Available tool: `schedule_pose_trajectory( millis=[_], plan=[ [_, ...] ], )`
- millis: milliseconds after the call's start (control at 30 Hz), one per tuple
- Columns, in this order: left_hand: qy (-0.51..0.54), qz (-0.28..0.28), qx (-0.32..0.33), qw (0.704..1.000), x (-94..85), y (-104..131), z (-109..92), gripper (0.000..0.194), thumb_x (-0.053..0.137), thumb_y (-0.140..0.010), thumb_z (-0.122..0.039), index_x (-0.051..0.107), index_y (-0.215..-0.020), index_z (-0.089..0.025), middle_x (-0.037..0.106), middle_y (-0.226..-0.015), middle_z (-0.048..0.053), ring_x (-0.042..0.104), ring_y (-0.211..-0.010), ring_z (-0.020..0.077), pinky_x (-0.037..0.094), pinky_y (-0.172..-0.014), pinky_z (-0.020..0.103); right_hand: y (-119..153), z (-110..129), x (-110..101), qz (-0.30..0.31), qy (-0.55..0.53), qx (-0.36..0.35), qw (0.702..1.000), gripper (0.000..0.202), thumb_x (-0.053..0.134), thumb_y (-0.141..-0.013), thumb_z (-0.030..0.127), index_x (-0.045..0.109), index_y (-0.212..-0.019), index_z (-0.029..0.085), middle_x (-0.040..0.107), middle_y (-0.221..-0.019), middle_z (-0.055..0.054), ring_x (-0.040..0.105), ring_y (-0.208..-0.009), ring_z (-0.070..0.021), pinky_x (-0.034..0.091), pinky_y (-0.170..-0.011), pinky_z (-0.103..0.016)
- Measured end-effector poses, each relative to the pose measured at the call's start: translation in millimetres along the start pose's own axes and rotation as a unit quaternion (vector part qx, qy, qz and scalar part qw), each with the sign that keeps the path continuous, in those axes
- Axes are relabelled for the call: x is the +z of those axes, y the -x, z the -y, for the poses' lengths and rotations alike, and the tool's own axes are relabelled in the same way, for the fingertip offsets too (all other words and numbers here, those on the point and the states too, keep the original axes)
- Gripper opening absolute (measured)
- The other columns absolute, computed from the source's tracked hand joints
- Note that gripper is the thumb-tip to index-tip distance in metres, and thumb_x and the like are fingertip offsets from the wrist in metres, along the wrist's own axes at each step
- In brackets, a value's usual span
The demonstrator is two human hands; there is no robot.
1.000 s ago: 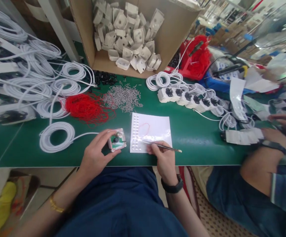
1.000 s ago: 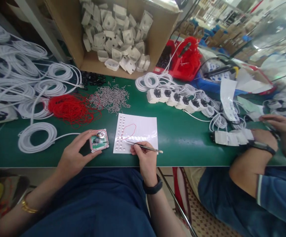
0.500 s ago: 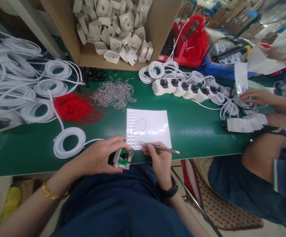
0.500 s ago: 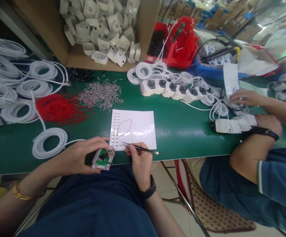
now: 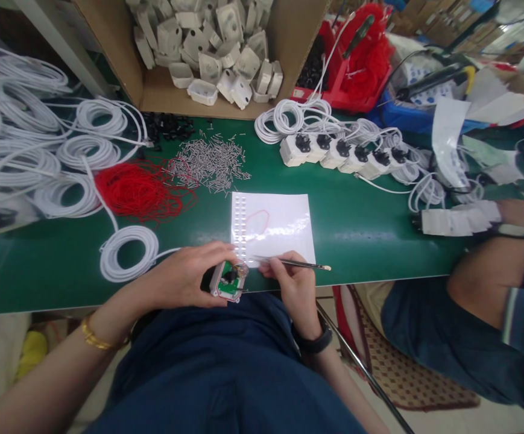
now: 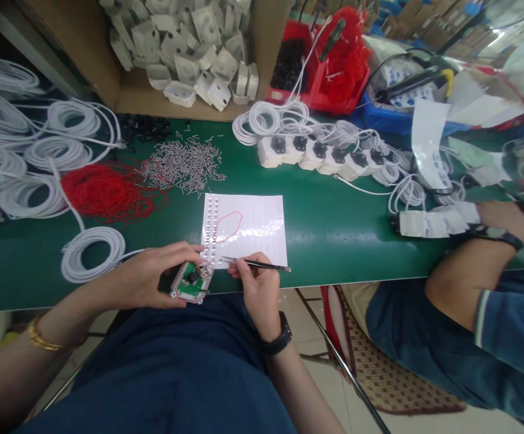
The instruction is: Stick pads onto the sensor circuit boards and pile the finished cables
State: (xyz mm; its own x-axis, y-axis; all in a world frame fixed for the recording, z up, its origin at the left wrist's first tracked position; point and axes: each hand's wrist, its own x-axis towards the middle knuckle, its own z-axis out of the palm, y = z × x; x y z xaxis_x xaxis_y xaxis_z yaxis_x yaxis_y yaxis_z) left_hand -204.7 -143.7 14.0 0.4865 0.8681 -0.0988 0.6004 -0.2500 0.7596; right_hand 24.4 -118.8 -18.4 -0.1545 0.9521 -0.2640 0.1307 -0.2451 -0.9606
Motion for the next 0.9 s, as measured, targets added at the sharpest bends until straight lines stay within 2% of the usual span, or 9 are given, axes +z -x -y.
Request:
schedule_pose_trajectory(
  millis=[167, 467, 533, 633, 733, 833, 900],
  plan=[
    [-0.012, 0.001, 0.0, 1.0, 4.3, 3.3, 0.6, 0.05, 0.07, -0.071, -0.039, 0.053, -0.116, -0.025, 0.053, -0.128, 0.005, 0.052, -0.116, 0.0229, 0.043, -0.094, 0.03, 0.1, 1.8, -1.2, 0.013, 0.006, 0.0, 1.0, 0.022, 0.063, -0.083, 0.037, 0.06, -0.076, 0.016, 0.07, -0.07, -0.005, 0.067, -0.063, -0.0159, 0.055, -0.061, -0.027],
    [0.021, -0.033, -0.006, 0.999, 11.4, 5.1, 3.3, 0.051, 0.071, -0.07, -0.038, 0.054, -0.116, -0.024, 0.053, -0.13, 0.008, 0.052, -0.118, 0.0252, 0.043, -0.098, 0.036, 1.7, 0.8, 4.4, -0.016, -0.007, -0.005, 1.0, 0.019, 0.066, -0.08, 0.035, 0.057, -0.078, 0.018, 0.07, -0.069, -0.004, 0.068, -0.065, -0.0162, 0.056, -0.062, -0.027],
    [0.054, -0.066, -0.024, 0.996, 16.7, 9.0, 3.8, 0.054, 0.072, -0.07, -0.037, 0.053, -0.119, -0.024, 0.054, -0.128, 0.008, 0.053, -0.116, 0.0251, 0.045, -0.095, 0.036, 2.1, 1.9, 6.1, -0.03, -0.019, -0.002, 0.999, 0.02, 0.068, -0.078, 0.034, 0.055, -0.079, 0.019, 0.07, -0.068, -0.002, 0.069, -0.065, -0.0166, 0.056, -0.061, -0.027],
    [0.123, -0.169, -0.068, 0.975, 28.0, 16.8, 3.0, 0.057, 0.073, -0.072, -0.034, 0.05, -0.122, -0.023, 0.055, -0.127, 0.01, 0.053, -0.116, 0.0254, 0.049, -0.09, 0.034, 4.0, 1.7, 5.0, -0.029, -0.036, 0.001, 0.999, 0.022, 0.069, -0.077, 0.035, 0.056, -0.079, 0.018, 0.07, -0.069, -0.003, 0.07, -0.067, -0.0181, 0.057, -0.062, -0.028],
    [0.178, -0.28, -0.099, 0.938, 41.5, 21.7, 3.3, 0.054, 0.069, -0.076, -0.029, 0.046, -0.124, -0.022, 0.049, -0.133, 0.012, 0.048, -0.123, 0.0271, 0.044, -0.1, 0.04, 5.6, -0.2, -0.3, -0.017, -0.078, 0.016, 0.997, 0.024, 0.073, -0.074, 0.035, 0.057, -0.081, 0.017, 0.072, -0.077, -0.006, 0.071, -0.074, -0.02, 0.058, -0.064, -0.028],
    [0.223, -0.332, -0.102, 0.911, 51.5, 21.4, 6.3, 0.051, 0.066, -0.078, -0.026, 0.044, -0.124, -0.022, 0.042, -0.136, 0.013, 0.044, -0.127, 0.0267, 0.039, -0.105, 0.043, 3.5, 3.5, -1.1, -0.011, -0.166, 0.042, 0.985, 0.024, 0.076, -0.071, 0.031, 0.058, -0.081, 0.018, 0.073, -0.081, -0.006, 0.071, -0.079, -0.0202, 0.058, -0.066, -0.027],
    [0.25, -0.351, -0.091, 0.898, 54.3, 20.4, 8.1, 0.051, 0.065, -0.079, -0.025, 0.042, -0.124, -0.022, 0.04, -0.137, 0.013, 0.042, -0.128, 0.0261, 0.039, -0.105, 0.043, 0.6, 12.5, 6.0, 0.015, -0.238, 0.06, 0.969, 0.023, 0.076, -0.072, 0.031, 0.059, -0.082, 0.019, 0.073, -0.081, -0.005, 0.07, -0.082, -0.0198, 0.057, -0.071, -0.028]
  ],
)
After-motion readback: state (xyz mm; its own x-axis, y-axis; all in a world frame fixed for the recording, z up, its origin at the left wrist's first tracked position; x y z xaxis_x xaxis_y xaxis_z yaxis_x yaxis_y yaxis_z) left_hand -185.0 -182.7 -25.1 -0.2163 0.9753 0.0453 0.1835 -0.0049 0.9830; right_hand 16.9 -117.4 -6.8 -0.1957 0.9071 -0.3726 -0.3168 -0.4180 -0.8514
